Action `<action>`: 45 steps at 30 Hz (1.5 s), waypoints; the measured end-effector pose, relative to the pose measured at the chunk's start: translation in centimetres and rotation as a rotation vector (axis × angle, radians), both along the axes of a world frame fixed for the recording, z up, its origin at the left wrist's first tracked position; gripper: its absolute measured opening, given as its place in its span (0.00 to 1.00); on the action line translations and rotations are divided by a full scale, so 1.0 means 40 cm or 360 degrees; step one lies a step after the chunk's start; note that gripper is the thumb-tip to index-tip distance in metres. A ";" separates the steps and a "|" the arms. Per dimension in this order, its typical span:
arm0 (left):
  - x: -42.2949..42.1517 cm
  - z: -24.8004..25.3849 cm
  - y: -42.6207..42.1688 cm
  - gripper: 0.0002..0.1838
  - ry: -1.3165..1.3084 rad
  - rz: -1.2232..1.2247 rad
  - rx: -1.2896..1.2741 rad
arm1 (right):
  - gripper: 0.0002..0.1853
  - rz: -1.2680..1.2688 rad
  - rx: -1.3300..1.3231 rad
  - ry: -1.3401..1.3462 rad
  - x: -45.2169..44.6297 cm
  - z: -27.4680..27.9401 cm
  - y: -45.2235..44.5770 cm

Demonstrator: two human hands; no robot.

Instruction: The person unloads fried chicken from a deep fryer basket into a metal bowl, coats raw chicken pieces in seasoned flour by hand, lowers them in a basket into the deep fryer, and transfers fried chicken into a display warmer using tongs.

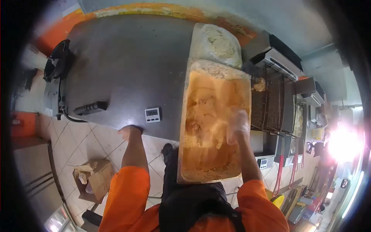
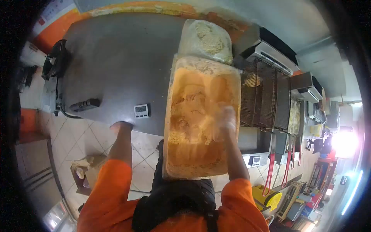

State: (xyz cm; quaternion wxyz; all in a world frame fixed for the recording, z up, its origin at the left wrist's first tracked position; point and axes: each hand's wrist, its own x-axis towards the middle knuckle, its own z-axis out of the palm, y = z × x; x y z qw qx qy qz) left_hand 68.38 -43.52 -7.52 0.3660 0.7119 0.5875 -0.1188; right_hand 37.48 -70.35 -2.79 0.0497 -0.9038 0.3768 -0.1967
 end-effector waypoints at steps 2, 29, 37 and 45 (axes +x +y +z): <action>0.000 -0.066 0.012 0.29 0.0017 -0.0026 0.0056 | 0.12 -0.0074 0.0042 0.0417 -0.062 -0.060 0.021; 0.034 -0.204 0.073 0.38 -0.0335 0.0306 -0.0372 | 0.05 -0.0070 0.2101 -0.0192 0.003 0.272 0.149; 0.025 -0.159 0.064 0.39 -0.0307 0.0369 -0.0195 | 0.09 0.0765 0.0208 0.1504 -0.021 0.202 0.184; 0.038 -0.172 0.064 0.40 -0.0272 0.0318 -0.0124 | 0.13 0.0181 -0.1281 0.1158 -0.217 0.045 0.145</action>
